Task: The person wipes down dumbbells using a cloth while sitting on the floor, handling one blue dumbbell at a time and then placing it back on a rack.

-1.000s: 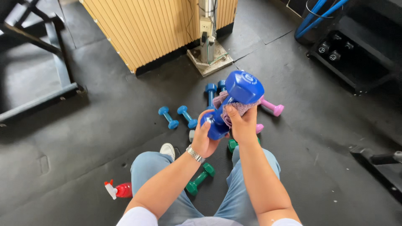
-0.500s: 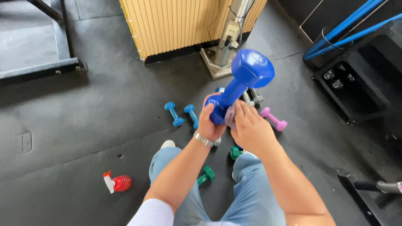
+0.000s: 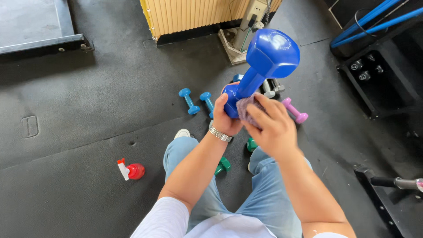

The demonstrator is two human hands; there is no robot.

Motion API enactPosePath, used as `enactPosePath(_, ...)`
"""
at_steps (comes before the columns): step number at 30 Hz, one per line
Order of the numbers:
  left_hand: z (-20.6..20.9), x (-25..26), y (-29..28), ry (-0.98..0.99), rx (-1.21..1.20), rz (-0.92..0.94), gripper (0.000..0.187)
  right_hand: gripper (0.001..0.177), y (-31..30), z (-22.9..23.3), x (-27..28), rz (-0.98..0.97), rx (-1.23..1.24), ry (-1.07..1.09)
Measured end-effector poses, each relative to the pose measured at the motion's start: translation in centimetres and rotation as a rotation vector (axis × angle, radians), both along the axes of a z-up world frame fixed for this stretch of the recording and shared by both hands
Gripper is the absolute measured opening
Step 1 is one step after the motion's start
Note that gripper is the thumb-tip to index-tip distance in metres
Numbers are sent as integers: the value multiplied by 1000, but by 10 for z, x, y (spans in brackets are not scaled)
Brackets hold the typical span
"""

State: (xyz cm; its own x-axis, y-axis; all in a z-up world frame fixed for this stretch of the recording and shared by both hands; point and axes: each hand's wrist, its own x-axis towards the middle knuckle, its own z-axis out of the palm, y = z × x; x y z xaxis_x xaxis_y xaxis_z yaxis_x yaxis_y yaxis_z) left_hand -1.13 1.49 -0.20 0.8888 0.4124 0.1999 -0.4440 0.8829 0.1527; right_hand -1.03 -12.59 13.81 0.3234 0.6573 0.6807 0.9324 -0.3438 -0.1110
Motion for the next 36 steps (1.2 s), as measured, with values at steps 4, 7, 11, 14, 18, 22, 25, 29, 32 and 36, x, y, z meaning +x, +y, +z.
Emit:
enactPosePath(4, -2, 0, 1, -37, 9, 37, 50, 23, 2, -10, 5, 6, -13, -169)
enactPosePath(7, -1, -9, -4, -60, -12, -24, 49, 23, -13, -26, 45, -23, -97, -174)
enactPosePath(11, 3, -8, -14, -133, -10, -162, 49, 13, -9, -37, 108, 100, -149, -159)
enactPosePath(14, 19, -18, -21, -164, -62, -278, 63, 35, 32, 45, 65, 504, -115, 401)
enactPosePath(18, -4, -11, -28, -171, -75, -345, 76, 50, 36, 43, 91, 704, -187, 619)
enactPosePath(22, -11, -8, -20, -124, -53, -325, 68, 48, 43, 55, 91, 657, -335, 641)
enactPosePath(25, -15, -5, -15, -125, -31, -303, 64, 42, 39, 42, 80, 507, -281, 629)
enactPosePath(29, -25, 0, -27, -126, -61, -297, 64, 45, 22, 12, 79, 367, -193, 449)
enactPosePath(32, -31, -4, -25, -121, -45, -242, 42, 43, 6, -6, 73, 288, -146, 401)
enactPosePath(36, -17, -8, -34, -169, 15, -148, 54, 30, -10, -7, 36, 227, 27, 293)
